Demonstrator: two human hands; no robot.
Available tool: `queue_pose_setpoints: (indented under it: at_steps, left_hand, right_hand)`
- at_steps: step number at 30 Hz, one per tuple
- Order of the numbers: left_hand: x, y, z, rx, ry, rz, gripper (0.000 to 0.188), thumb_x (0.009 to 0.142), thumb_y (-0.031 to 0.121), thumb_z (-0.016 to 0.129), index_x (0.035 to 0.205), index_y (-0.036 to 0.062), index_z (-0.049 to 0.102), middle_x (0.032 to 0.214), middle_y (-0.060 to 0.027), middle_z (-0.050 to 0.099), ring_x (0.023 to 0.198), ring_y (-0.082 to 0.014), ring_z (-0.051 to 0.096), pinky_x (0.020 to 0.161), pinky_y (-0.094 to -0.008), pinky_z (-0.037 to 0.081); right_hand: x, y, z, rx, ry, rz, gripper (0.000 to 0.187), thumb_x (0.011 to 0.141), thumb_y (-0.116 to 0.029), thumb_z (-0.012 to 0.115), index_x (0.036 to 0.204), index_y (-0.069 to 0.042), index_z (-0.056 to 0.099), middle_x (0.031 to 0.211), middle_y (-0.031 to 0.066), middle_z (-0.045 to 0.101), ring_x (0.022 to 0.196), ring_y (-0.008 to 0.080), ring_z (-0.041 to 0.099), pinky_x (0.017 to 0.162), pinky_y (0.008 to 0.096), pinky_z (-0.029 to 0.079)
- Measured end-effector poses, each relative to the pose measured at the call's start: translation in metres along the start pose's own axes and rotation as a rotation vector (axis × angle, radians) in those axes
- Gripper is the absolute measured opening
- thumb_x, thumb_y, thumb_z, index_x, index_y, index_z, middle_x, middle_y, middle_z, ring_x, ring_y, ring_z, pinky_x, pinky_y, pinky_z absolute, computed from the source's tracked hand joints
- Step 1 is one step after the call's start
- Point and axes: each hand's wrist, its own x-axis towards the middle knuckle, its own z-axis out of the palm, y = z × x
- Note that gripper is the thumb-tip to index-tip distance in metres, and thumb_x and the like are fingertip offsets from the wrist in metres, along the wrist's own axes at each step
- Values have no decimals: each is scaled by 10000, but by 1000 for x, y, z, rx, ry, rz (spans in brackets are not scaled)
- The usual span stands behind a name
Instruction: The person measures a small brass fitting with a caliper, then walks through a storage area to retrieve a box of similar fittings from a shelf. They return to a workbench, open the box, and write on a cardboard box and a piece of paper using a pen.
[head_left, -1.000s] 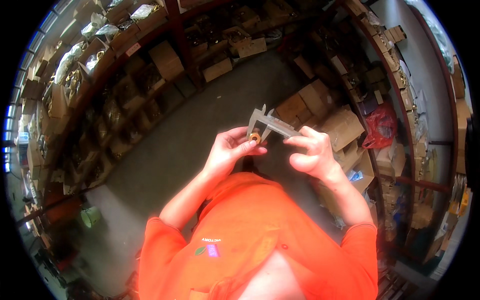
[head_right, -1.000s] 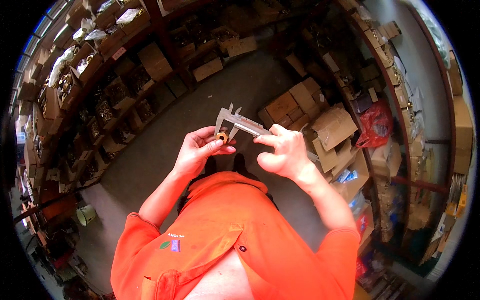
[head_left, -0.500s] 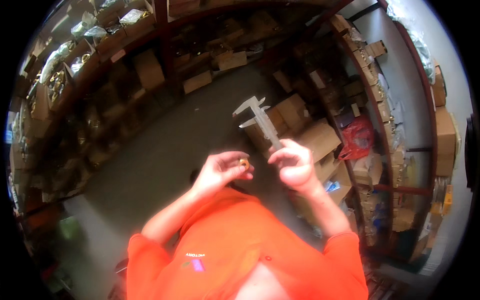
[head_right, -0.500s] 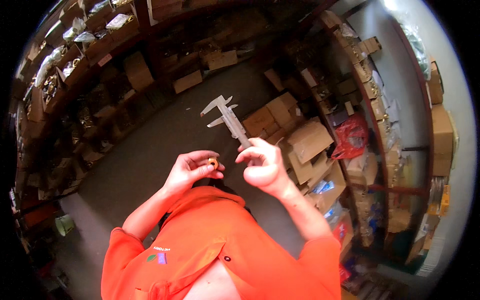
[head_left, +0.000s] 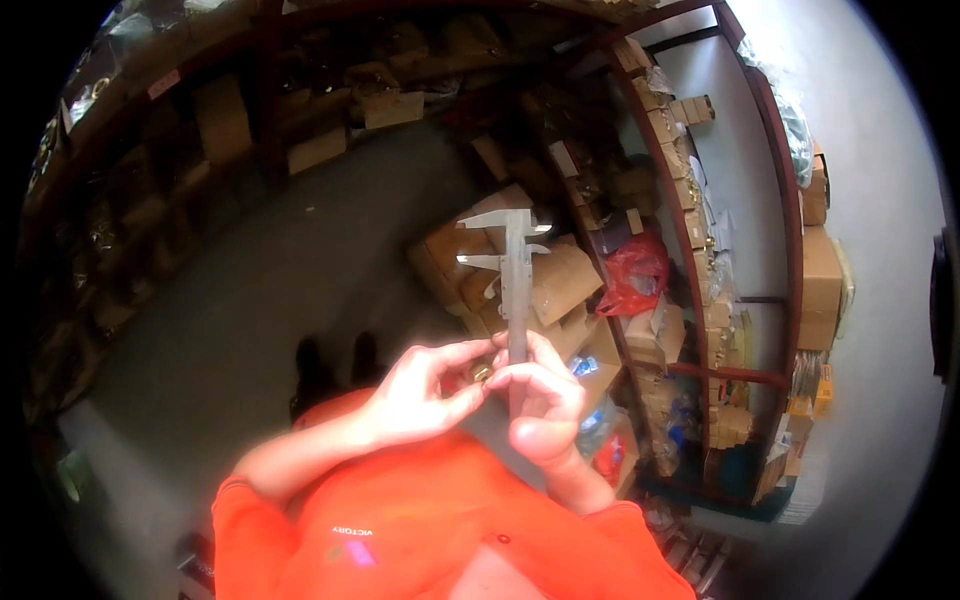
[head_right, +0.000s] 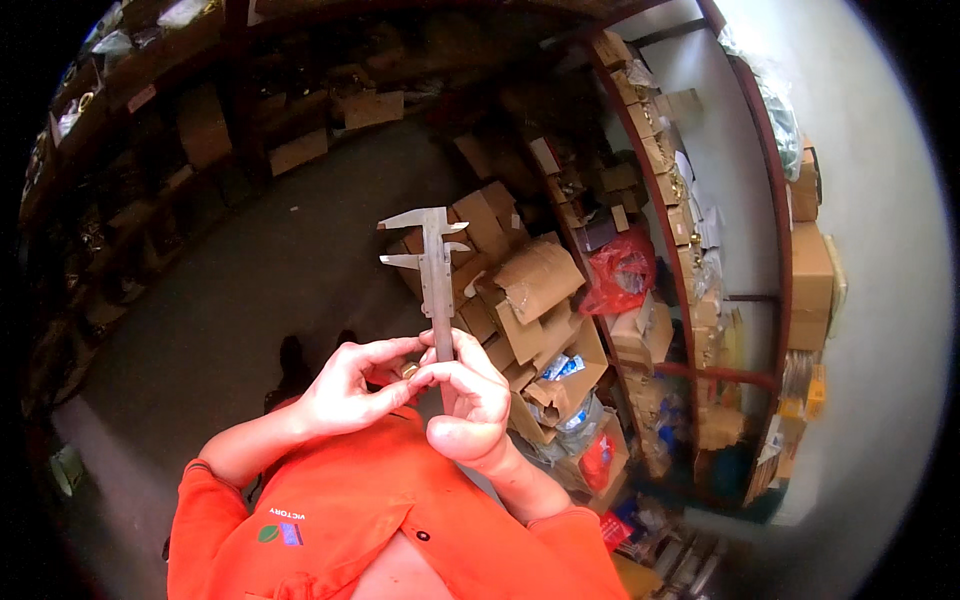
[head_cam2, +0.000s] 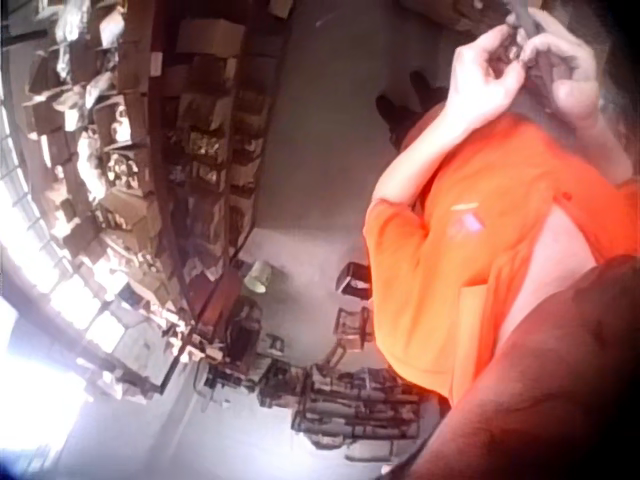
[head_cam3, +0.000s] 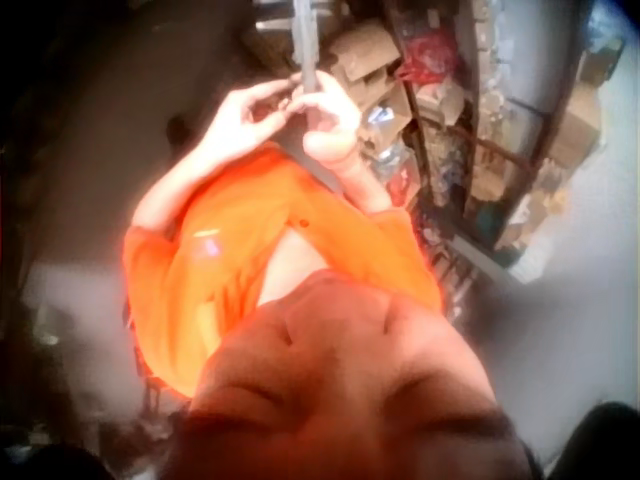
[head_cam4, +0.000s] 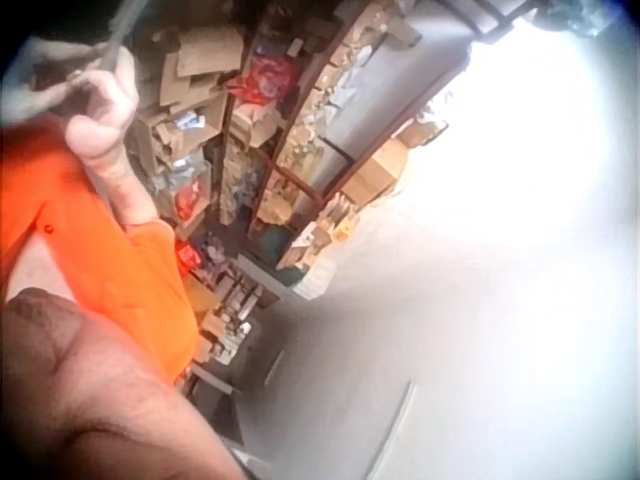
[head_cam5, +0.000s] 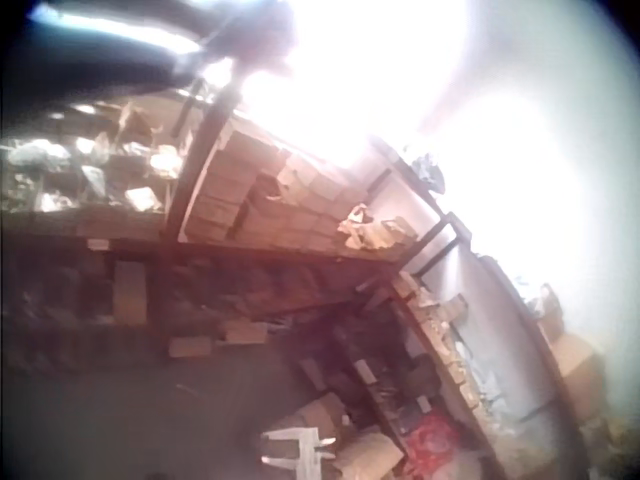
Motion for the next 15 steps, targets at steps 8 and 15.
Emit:
queue_pose_setpoints:
  at_steps: [8, 15]
  left_hand:
    - [0, 3, 2, 36, -15, 29, 464, 761, 20, 561, 1215, -27, 477, 830, -97, 631, 679, -98, 580, 645, -239, 486]
    - [4, 7, -1, 93, -78, 42, 457, 789, 14, 572, 1226, -48, 453, 879, -99, 642, 770, -112, 619, 691, -255, 517]
  right_hand:
    - [-7, -2, -2, -102, -43, -83, 455, 625, -292, 656, 858, 92, 588, 1148, 207, 402, 997, 241, 446, 903, 352, 353]
    - [-8, -4, 2, -102, 5, -118, 448, 618, -288, 658, 849, 89, 590, 1128, 208, 418, 987, 246, 450, 897, 353, 354]
